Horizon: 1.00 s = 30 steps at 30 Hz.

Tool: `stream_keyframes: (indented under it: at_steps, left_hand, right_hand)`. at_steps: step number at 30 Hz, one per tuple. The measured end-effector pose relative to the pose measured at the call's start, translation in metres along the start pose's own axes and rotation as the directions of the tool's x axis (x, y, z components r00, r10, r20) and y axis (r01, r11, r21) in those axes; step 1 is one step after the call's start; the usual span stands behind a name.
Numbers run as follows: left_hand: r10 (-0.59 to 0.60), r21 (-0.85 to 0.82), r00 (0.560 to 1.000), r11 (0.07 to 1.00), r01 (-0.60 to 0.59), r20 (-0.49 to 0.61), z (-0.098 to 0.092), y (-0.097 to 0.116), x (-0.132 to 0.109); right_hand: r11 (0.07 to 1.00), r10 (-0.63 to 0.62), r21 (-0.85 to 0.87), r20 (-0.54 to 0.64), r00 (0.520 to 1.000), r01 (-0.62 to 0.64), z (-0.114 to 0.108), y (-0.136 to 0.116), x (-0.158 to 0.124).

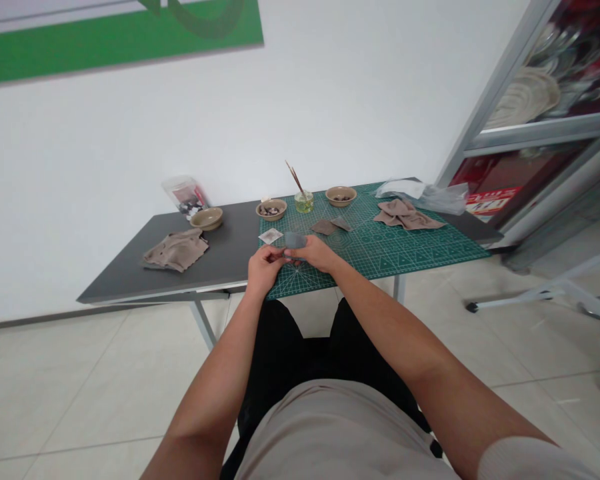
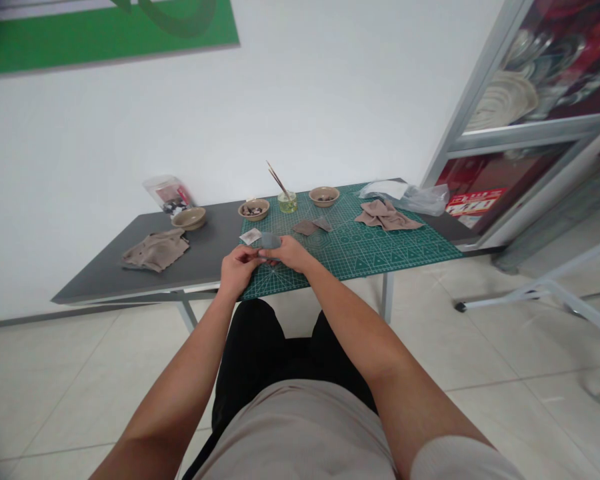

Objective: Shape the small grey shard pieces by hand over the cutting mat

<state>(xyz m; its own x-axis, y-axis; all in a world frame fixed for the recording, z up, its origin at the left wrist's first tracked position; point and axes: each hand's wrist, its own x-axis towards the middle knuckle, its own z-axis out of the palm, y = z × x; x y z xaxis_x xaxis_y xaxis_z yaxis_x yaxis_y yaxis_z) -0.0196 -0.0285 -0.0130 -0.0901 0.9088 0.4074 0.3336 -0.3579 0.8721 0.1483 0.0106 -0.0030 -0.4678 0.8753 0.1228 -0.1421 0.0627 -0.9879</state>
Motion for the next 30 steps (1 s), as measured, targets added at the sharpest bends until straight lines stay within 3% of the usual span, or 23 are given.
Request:
stream_keyframes:
  at_steps: [4,8,16,21,30]
  left_hand:
    - [-0.070,-0.047,0.998,0.996,0.070,0.003,0.0020,0.0017,-0.0014]
    - [-0.018,0.017,1.000,1.000,0.019,-0.012,0.0001,0.0038,-0.0025]
    - [0.004,0.098,1.000,0.995,-0.007,0.030,-0.0003,0.0045,-0.0053]
    - [0.003,0.075,1.000,0.997,-0.002,-0.009,0.0005,0.0029,-0.0064]
    - [0.058,0.065,0.998,0.996,-0.058,0.010,0.0003,0.0030,-0.0074]
  right_hand:
    - [0.999,-0.001,0.032,-0.035,0.999,0.002,0.0001,-0.0016,-0.0017]
    - [0.998,0.004,0.059,-0.019,1.000,-0.003,0.0001,-0.0031,-0.0023]
    - [0.999,-0.009,-0.053,-0.030,1.000,0.007,-0.0006,0.0008,-0.0019]
    - [0.998,0.017,0.053,-0.017,1.000,-0.016,-0.0016,0.0001,-0.0005]
    - [1.000,0.008,-0.029,-0.033,0.999,-0.009,-0.0008,0.0001,-0.0019]
